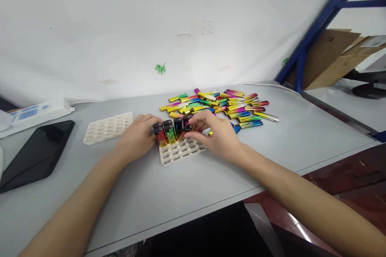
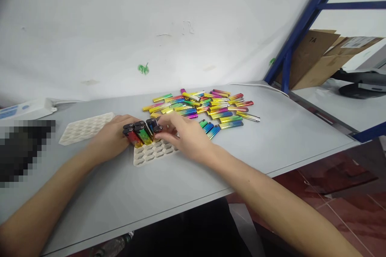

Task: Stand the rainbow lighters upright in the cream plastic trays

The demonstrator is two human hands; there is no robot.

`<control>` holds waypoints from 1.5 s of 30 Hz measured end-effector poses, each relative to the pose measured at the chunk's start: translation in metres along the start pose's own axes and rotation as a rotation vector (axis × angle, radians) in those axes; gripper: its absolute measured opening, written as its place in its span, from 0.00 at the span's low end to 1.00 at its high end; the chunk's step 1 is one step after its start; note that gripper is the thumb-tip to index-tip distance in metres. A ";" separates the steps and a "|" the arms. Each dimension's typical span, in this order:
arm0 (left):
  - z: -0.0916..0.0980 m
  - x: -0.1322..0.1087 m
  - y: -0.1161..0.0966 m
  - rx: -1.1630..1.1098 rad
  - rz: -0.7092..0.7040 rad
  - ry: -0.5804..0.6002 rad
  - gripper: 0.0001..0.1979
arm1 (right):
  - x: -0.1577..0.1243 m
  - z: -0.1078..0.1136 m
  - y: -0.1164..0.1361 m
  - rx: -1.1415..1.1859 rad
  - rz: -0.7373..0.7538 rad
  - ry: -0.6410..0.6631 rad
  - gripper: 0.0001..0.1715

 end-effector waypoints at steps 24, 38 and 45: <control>0.004 0.000 -0.001 0.024 0.006 0.001 0.19 | 0.001 0.061 -0.048 -0.807 -0.473 0.015 0.17; 0.005 0.000 -0.003 -0.009 -0.022 -0.012 0.19 | -0.004 0.042 -0.060 -0.487 -0.476 0.201 0.34; 0.002 0.000 0.001 0.021 0.015 -0.006 0.19 | 0.002 0.046 -0.045 -0.209 -0.410 -0.016 0.32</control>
Point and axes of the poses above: each hand's wrist, its own x-axis towards the middle knuckle, its own z-axis out of the back of the hand, y = z × x, the point moved 7 cm from there along x, towards the middle knuckle, and after that the axes turned 3 degrees about -x, right-handed, at the moved point
